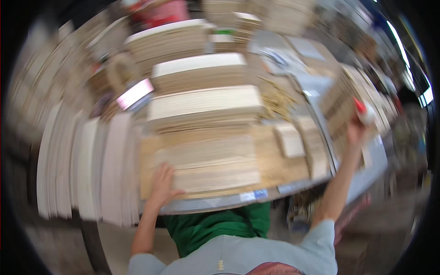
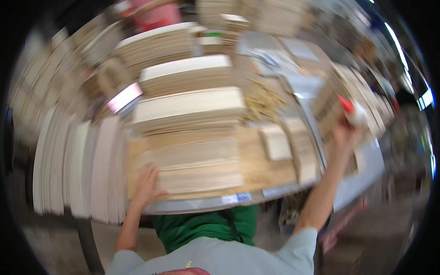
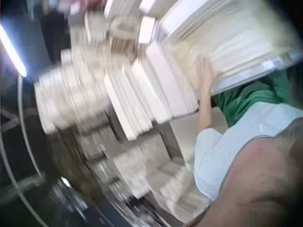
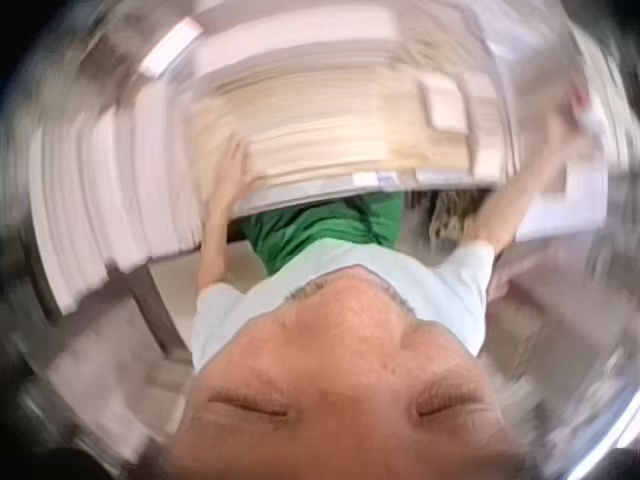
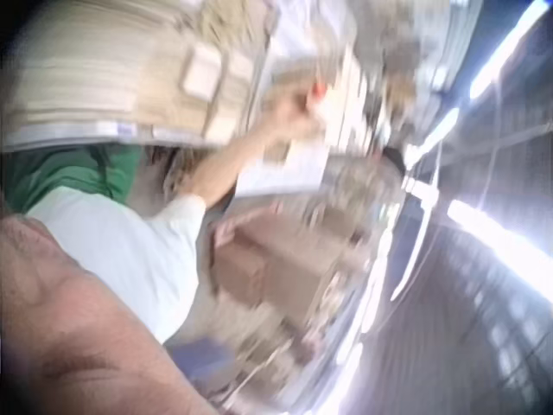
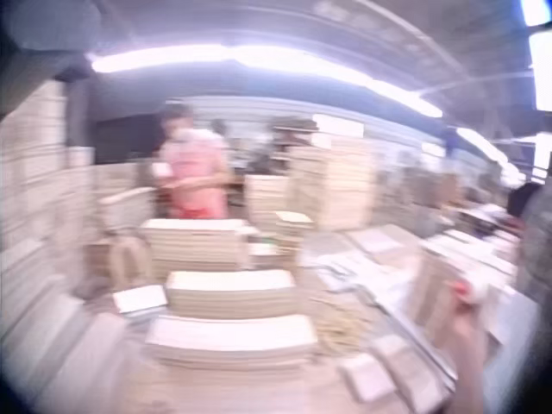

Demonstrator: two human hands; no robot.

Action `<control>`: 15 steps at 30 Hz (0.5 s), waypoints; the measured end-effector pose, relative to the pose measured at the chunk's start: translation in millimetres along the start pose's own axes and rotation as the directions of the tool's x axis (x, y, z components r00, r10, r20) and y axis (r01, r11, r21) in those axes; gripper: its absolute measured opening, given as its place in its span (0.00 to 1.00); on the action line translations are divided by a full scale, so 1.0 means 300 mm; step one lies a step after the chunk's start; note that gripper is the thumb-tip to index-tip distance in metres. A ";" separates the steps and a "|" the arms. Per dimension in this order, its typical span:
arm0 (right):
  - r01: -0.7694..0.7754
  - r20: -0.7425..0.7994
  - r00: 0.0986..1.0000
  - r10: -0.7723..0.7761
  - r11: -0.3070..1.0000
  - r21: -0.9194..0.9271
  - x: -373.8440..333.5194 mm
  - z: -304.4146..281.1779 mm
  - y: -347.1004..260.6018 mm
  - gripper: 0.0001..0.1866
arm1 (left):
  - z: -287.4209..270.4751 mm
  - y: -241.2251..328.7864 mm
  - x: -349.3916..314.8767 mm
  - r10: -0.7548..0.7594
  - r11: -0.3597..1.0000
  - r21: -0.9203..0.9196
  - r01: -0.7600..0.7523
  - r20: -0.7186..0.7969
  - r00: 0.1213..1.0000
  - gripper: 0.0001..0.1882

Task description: The recorder applies glue to wooden slats and assembles them into rectangular boxes at a workshop bench.

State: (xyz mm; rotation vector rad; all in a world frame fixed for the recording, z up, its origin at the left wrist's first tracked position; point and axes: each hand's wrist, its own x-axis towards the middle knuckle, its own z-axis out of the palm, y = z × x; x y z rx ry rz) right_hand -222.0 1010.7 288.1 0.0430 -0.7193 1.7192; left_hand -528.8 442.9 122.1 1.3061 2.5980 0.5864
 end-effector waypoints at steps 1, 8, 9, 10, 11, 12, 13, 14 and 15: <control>-0.052 0.061 0.997 0.055 0.998 -0.046 -0.032 0.000 0.033 0.26 | -0.010 -0.006 0.000 -0.020 0.999 0.051 0.020 0.001 1.000 0.49; -0.393 -0.188 0.909 0.373 0.916 -0.084 -0.498 0.108 0.453 0.27 | 0.019 -0.058 -0.053 -0.023 0.999 0.044 0.026 -0.068 0.997 0.52; -0.451 -0.210 0.879 0.427 0.889 -0.077 -0.567 0.159 0.509 0.27 | 0.023 -0.063 -0.056 -0.028 0.998 0.048 0.032 -0.076 0.997 0.52; -0.508 -0.234 0.845 0.480 0.859 -0.072 -0.627 0.204 0.552 0.27 | 0.023 -0.057 -0.069 -0.035 0.999 0.037 0.039 -0.089 0.995 0.52; -0.540 -0.216 0.827 0.519 0.840 -0.050 -0.661 0.205 0.581 0.26 | 0.024 -0.047 -0.070 -0.038 0.999 0.022 0.040 -0.102 0.994 0.52; -0.571 -0.199 0.808 0.555 0.820 -0.030 -0.691 0.204 0.608 0.26 | 0.023 -0.043 -0.066 -0.036 0.999 0.017 0.038 -0.107 0.994 0.52; -0.605 -0.219 0.775 0.593 0.796 0.014 -0.716 0.228 0.636 0.26 | 0.020 -0.040 -0.067 -0.040 0.999 0.019 0.042 -0.115 0.993 0.52; -0.610 -0.221 0.772 0.596 0.792 0.005 -0.736 0.242 0.659 0.26 | 0.026 -0.040 -0.064 -0.041 0.999 0.013 0.043 -0.116 0.992 0.52; -0.633 -0.225 0.754 0.617 0.774 0.001 -0.752 0.253 0.681 0.25 | 0.033 -0.042 -0.059 -0.048 0.999 0.002 0.049 -0.114 0.992 0.52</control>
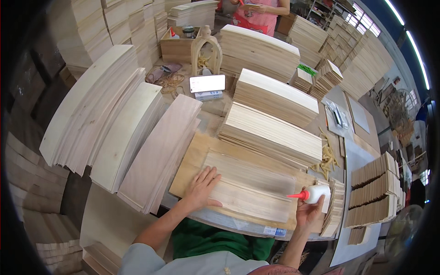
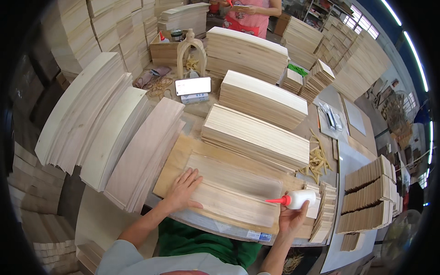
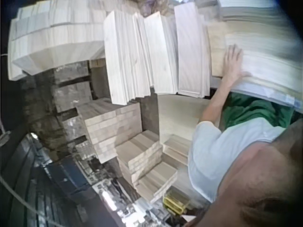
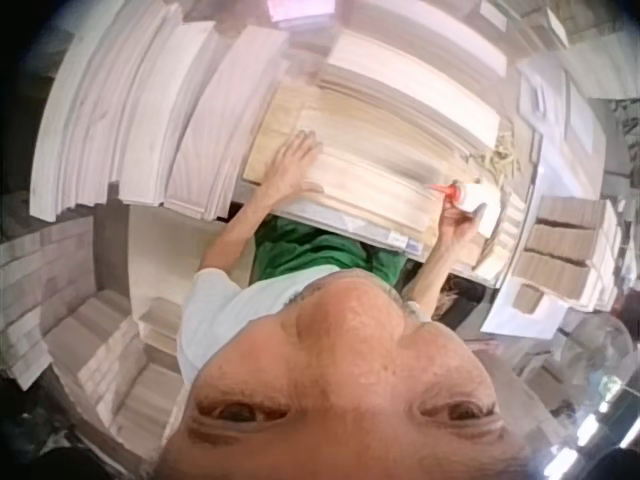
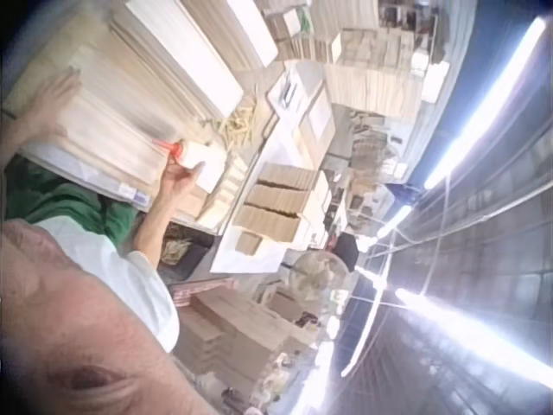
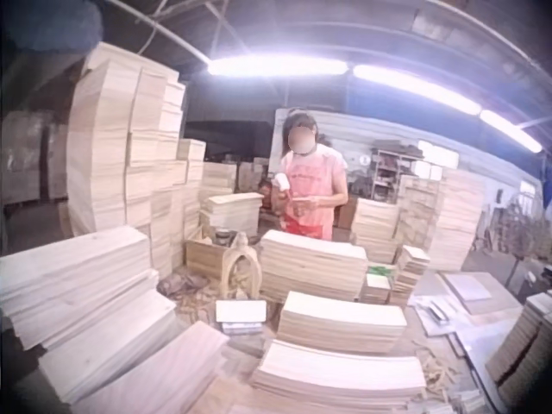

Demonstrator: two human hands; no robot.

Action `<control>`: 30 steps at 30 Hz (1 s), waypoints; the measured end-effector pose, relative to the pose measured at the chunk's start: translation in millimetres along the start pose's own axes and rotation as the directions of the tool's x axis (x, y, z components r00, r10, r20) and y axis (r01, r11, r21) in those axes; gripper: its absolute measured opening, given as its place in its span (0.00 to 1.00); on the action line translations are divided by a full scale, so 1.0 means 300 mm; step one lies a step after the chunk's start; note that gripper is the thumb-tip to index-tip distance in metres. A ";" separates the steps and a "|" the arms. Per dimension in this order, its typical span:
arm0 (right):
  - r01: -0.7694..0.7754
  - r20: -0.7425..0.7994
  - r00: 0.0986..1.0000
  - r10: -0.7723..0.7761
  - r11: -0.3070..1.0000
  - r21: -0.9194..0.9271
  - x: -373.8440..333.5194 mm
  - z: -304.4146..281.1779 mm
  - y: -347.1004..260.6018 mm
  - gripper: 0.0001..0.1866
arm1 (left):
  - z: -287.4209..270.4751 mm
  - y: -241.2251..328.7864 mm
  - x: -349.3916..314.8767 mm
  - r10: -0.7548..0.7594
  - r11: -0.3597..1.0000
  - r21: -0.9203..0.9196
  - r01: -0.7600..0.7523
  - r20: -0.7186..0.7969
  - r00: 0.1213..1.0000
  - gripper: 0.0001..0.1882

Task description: The recorder applies glue to wooden slats and assembles them into rectangular boxes at a workshop bench.

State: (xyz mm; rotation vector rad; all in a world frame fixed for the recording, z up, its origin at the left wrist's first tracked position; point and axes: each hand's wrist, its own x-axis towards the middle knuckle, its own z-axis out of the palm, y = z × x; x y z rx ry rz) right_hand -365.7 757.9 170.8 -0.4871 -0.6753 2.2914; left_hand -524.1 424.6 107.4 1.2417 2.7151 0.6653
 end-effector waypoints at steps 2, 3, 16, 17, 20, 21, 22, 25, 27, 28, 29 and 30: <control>-0.060 0.014 0.998 0.060 0.998 -0.003 0.008 0.012 0.018 0.24 | -0.002 0.001 0.000 0.006 1.000 -0.013 -0.007 -0.017 1.000 0.53; -0.065 0.011 0.998 0.065 0.998 -0.014 0.015 0.018 0.029 0.24 | -0.003 0.000 -0.001 -0.001 1.000 -0.023 0.001 -0.016 1.000 0.53; -0.132 0.051 0.989 0.137 0.987 -0.095 0.008 0.068 0.128 0.28 | -0.035 0.001 0.003 0.017 0.999 -0.047 -0.018 -0.025 1.000 0.51; -0.129 0.050 0.990 0.133 0.987 -0.092 0.000 0.066 0.126 0.28 | -0.035 0.001 0.002 0.014 0.999 -0.051 -0.015 -0.026 1.000 0.51; -0.139 0.096 0.984 0.151 0.983 -0.121 -0.026 0.054 0.118 0.28 | -0.025 -0.024 0.006 0.035 0.994 -0.099 -0.036 -0.006 0.999 0.50; -0.138 0.097 0.984 0.150 0.982 -0.128 -0.034 0.050 0.115 0.28 | -0.027 -0.038 0.002 0.037 0.995 -0.097 -0.037 -0.007 0.999 0.50; -0.135 0.099 0.984 0.149 0.982 -0.135 -0.043 0.045 0.113 0.27 | -0.030 -0.055 -0.003 -0.003 0.992 -0.130 -0.002 -0.038 0.999 0.50; -0.152 0.084 0.983 0.164 0.979 -0.133 -0.061 0.016 0.103 0.27 | -0.038 -0.112 -0.009 -0.074 0.984 -0.167 0.061 -0.074 0.995 0.51; -0.158 0.085 0.982 0.170 0.978 -0.134 -0.073 0.005 0.101 0.27 | -0.044 -0.131 -0.013 -0.107 0.981 -0.172 0.092 -0.081 0.991 0.52; -0.162 0.083 0.981 0.174 0.977 -0.135 -0.075 0.002 0.101 0.27 | -0.052 -0.134 -0.010 -0.109 0.979 -0.178 0.095 -0.069 0.992 0.52; -0.163 0.087 0.981 0.176 0.977 -0.139 -0.077 0.002 0.102 0.27 | -0.056 -0.137 -0.009 -0.112 0.978 -0.184 0.099 -0.057 0.992 0.53; -0.167 0.080 0.981 0.179 0.976 -0.141 -0.079 0.004 0.106 0.27 | -0.055 -0.139 -0.010 -0.115 0.977 -0.187 0.102 -0.062 0.991 0.53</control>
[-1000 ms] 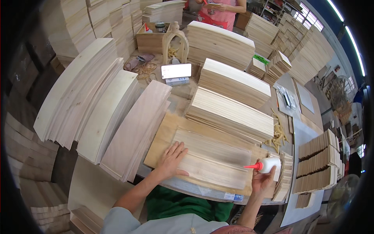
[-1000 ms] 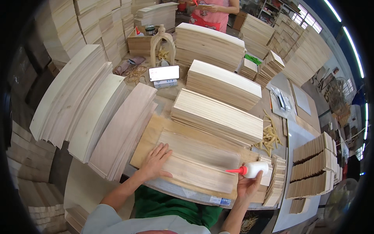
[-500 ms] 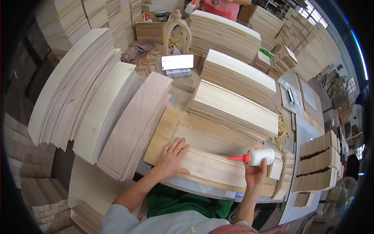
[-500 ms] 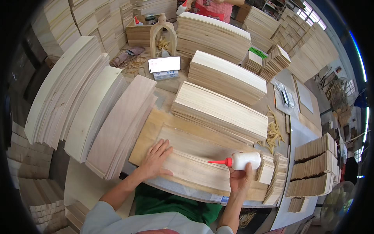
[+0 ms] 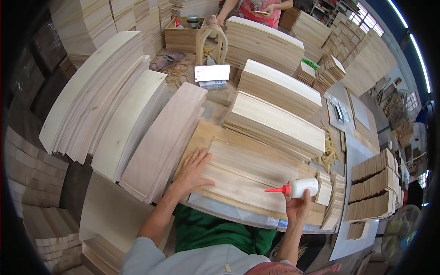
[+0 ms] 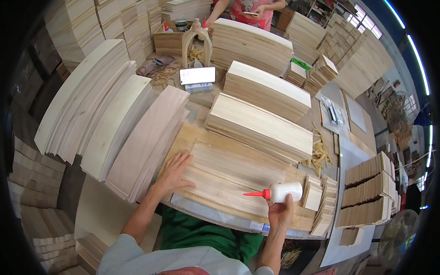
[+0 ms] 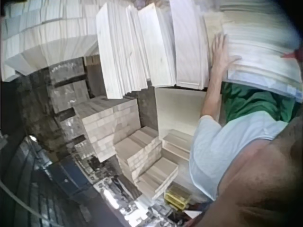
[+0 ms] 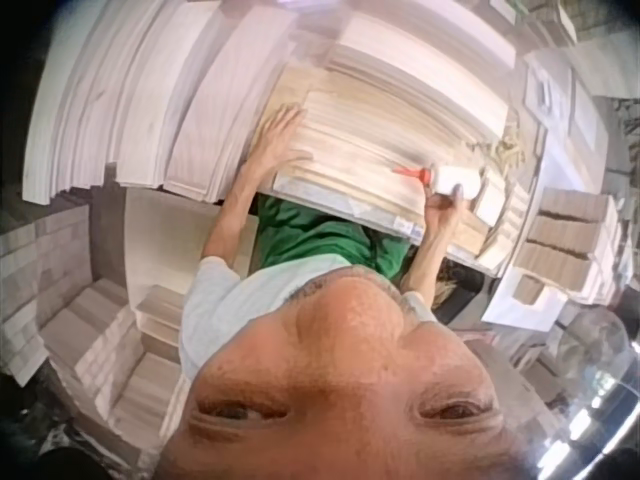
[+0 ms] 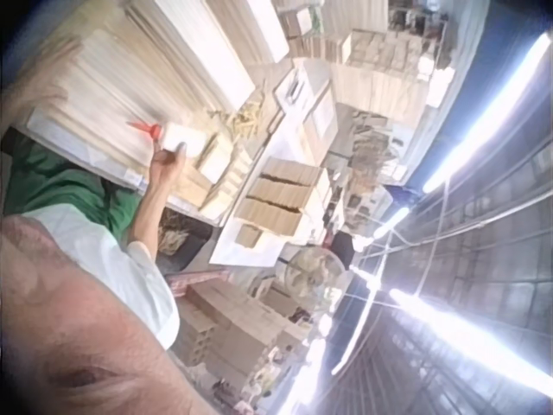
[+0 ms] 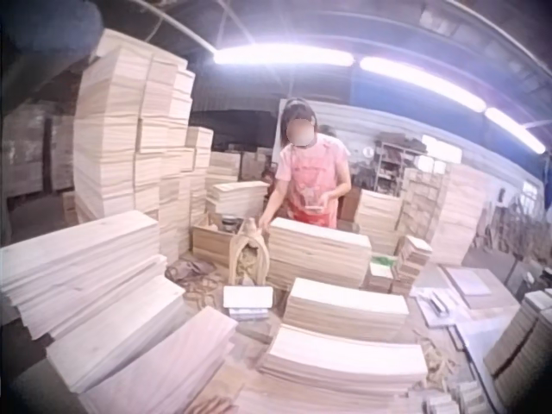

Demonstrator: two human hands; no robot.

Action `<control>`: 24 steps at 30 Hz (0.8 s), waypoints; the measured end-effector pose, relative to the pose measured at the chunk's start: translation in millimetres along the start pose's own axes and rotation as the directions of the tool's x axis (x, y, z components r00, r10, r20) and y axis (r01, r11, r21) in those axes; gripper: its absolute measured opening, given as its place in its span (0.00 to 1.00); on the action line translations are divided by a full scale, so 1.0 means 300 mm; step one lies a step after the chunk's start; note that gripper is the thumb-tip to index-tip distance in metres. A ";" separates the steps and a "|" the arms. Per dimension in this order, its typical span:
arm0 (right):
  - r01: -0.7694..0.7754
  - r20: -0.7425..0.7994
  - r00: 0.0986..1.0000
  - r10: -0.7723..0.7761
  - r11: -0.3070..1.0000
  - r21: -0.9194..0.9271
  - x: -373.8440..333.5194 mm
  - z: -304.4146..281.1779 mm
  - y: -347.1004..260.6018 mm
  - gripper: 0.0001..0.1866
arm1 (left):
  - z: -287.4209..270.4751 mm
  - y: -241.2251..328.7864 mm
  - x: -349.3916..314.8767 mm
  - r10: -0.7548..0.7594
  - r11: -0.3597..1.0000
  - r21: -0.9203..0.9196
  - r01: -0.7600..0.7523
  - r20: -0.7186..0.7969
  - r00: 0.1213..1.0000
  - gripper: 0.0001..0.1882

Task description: The recorder applies glue to wooden slats and assembles them into rectangular boxes at a workshop bench.

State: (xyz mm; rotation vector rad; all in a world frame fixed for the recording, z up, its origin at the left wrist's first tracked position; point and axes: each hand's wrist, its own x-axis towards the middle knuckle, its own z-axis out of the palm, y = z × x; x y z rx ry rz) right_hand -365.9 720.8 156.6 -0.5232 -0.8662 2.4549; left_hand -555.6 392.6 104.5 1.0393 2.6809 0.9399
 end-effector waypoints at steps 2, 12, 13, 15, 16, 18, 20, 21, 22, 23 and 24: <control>-0.010 -0.007 1.000 0.010 1.000 -0.011 0.003 0.004 0.006 0.27 | 0.010 0.002 -0.009 -0.007 0.999 0.051 0.006 0.027 1.000 0.52; -0.032 0.017 0.999 0.033 0.998 -0.058 0.045 0.049 0.092 0.27 | 0.013 0.014 -0.038 -0.020 0.999 0.038 0.018 0.056 0.998 0.48; -0.034 0.025 0.999 0.036 0.996 -0.079 0.053 0.058 0.103 0.27 | 0.016 0.014 -0.026 -0.040 0.998 0.055 0.036 0.072 0.997 0.48; -0.022 0.053 0.998 0.028 0.995 -0.099 0.075 0.057 0.123 0.26 | 0.018 0.021 -0.005 -0.059 0.997 0.060 0.053 0.102 0.993 0.48; -0.027 0.083 0.996 0.036 0.994 -0.107 0.081 0.087 0.134 0.25 | 0.000 0.024 0.000 -0.070 0.997 0.053 0.064 0.108 0.992 0.49; -0.020 0.122 0.992 0.040 0.987 -0.160 0.105 0.132 0.174 0.23 | -0.030 0.015 -0.009 -0.066 0.996 0.063 0.061 0.083 0.994 0.49; -0.030 0.126 0.991 0.052 0.986 -0.166 0.114 0.219 0.199 0.22 | -0.033 -0.007 0.006 -0.060 0.998 0.040 0.056 0.108 0.992 0.49; -0.020 0.147 0.988 0.049 0.981 -0.194 0.119 0.249 0.215 0.22 | -0.034 -0.012 0.006 -0.045 0.999 0.032 0.042 0.091 0.995 0.50; -0.014 0.153 0.987 0.048 0.976 -0.216 0.127 0.273 0.233 0.22 | -0.039 -0.014 0.013 -0.051 0.998 0.036 0.047 0.111 0.993 0.50; -0.003 0.159 0.986 0.042 0.971 -0.238 0.128 0.292 0.249 0.23 | -0.042 -0.009 0.020 -0.071 0.997 -0.032 0.075 0.112 0.991 0.51; -0.010 0.145 0.988 0.044 0.973 -0.229 0.132 0.309 0.266 0.23 | -0.044 -0.005 0.025 -0.091 0.990 -0.097 0.103 0.112 0.990 0.53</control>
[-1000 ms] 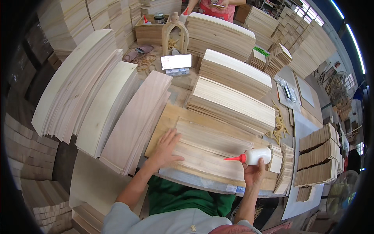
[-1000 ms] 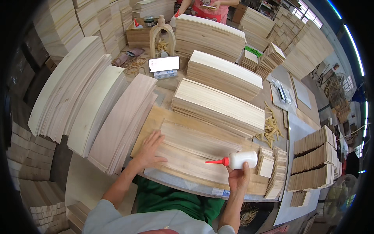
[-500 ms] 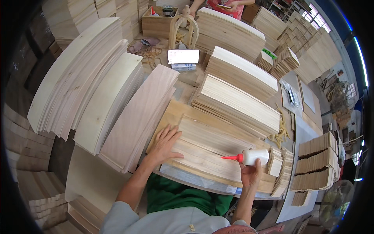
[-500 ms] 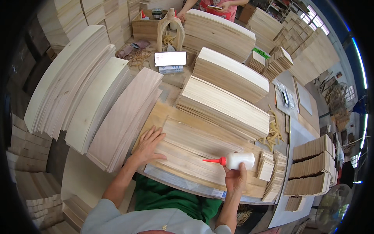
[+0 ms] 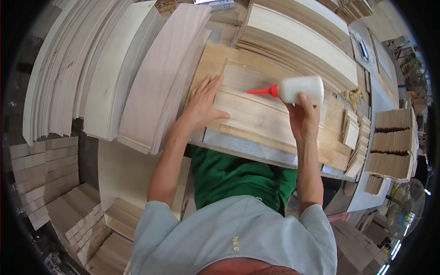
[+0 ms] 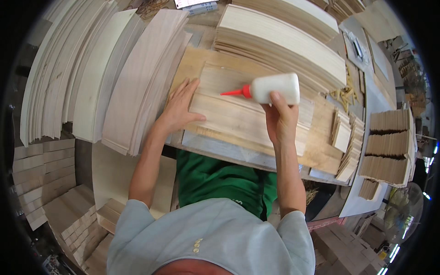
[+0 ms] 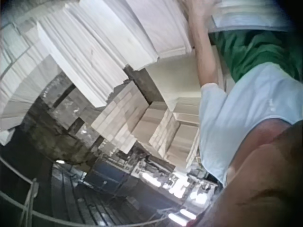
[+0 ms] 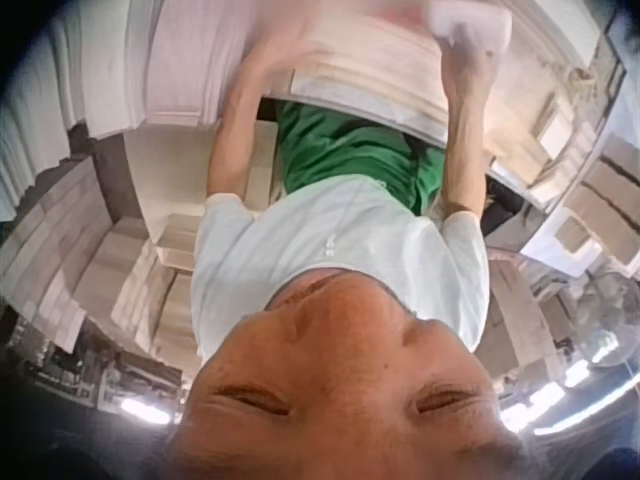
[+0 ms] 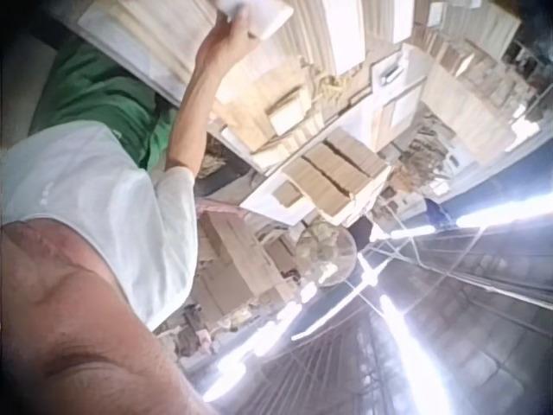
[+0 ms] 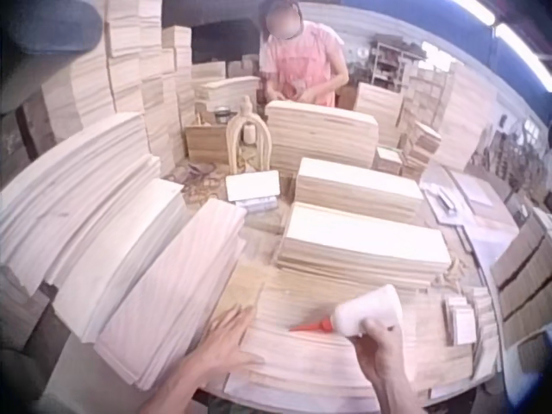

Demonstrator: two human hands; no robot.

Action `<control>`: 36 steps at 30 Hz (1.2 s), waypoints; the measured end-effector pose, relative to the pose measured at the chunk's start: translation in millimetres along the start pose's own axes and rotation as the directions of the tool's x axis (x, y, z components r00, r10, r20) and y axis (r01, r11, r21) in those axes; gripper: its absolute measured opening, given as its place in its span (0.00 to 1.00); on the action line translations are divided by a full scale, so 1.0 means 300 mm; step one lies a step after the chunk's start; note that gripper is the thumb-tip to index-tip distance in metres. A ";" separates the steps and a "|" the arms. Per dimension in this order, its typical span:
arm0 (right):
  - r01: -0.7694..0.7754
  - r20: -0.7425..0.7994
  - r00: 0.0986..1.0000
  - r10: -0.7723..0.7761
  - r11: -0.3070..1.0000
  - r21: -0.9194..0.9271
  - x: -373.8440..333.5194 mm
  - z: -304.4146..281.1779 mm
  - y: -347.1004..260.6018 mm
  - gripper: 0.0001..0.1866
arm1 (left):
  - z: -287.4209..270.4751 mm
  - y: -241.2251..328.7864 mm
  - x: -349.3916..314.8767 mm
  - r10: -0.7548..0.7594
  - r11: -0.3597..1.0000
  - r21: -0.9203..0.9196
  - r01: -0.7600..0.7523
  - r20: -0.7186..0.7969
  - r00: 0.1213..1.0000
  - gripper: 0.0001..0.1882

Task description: The recorder applies glue to wooden slats and assembles them into rectangular boxes at a workshop bench.

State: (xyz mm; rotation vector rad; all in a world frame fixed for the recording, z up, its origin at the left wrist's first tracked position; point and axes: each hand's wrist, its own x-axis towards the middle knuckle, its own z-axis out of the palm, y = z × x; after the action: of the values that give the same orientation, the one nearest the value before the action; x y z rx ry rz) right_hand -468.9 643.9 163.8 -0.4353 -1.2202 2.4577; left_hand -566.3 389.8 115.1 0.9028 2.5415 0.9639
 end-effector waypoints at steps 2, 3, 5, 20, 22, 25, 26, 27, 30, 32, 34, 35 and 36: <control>0.041 0.018 0.999 -0.040 0.997 -0.061 0.006 0.030 0.031 0.23 | 0.009 0.004 0.000 0.001 1.000 -0.020 -0.001 -0.005 1.000 0.54; 0.038 0.008 0.999 -0.038 0.998 -0.052 0.008 0.045 0.044 0.23 | 0.011 0.006 -0.003 0.004 0.999 -0.046 -0.005 -0.026 1.000 0.55; 0.048 0.016 0.999 -0.047 0.992 -0.121 0.016 0.069 0.070 0.24 | 0.016 0.006 -0.005 0.001 0.999 -0.032 -0.001 -0.015 1.000 0.56; 0.081 0.100 0.993 -0.062 0.977 -0.197 0.015 0.157 0.196 0.26 | 0.022 -0.007 -0.011 0.001 1.000 -0.006 -0.001 -0.016 1.000 0.60; 0.049 0.113 0.993 -0.025 0.975 -0.217 0.017 0.144 0.209 0.27 | 0.025 -0.004 -0.009 -0.012 1.000 0.013 0.013 -0.008 1.000 0.60; 0.102 0.103 0.991 -0.079 0.967 -0.235 0.011 0.140 0.223 0.27 | 0.026 -0.005 -0.007 0.005 1.000 -0.010 -0.005 -0.017 1.000 0.60; 0.101 0.103 0.992 -0.079 0.967 -0.233 0.008 0.146 0.224 0.27 | 0.022 -0.003 -0.008 0.005 1.000 -0.021 -0.006 -0.023 1.000 0.60; 0.112 0.109 0.990 -0.088 0.965 -0.236 0.004 0.155 0.224 0.27 | 0.018 -0.002 -0.010 0.006 0.999 -0.033 -0.007 -0.029 1.000 0.59; 0.131 0.095 0.989 -0.111 0.961 -0.245 0.000 0.156 0.226 0.27 | 0.026 -0.004 -0.004 0.031 1.000 0.007 -0.030 -0.043 0.999 0.60; 0.142 0.080 0.989 -0.125 0.958 -0.251 -0.004 0.151 0.218 0.27 | 0.027 -0.003 0.000 0.032 0.999 -0.004 -0.032 -0.040 0.999 0.59; 0.131 0.061 0.991 -0.118 0.947 -0.293 -0.010 0.149 0.202 0.26 | 0.027 -0.001 0.000 0.031 0.999 -0.011 -0.031 -0.039 0.999 0.59; 0.132 0.060 0.991 -0.120 0.949 -0.286 -0.015 0.144 0.195 0.26 | 0.026 0.000 -0.002 0.027 1.000 -0.007 -0.027 -0.046 0.999 0.59; 0.145 0.052 0.989 -0.135 0.938 -0.314 -0.021 0.134 0.184 0.26 | 0.024 0.000 -0.003 0.024 1.000 -0.002 -0.024 -0.052 0.998 0.58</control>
State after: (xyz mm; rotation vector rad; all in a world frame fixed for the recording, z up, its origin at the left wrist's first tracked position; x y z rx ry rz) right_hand -490.4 582.1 143.1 -0.3819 -1.6092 2.1607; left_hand -562.2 392.9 109.9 0.9208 2.5779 1.0105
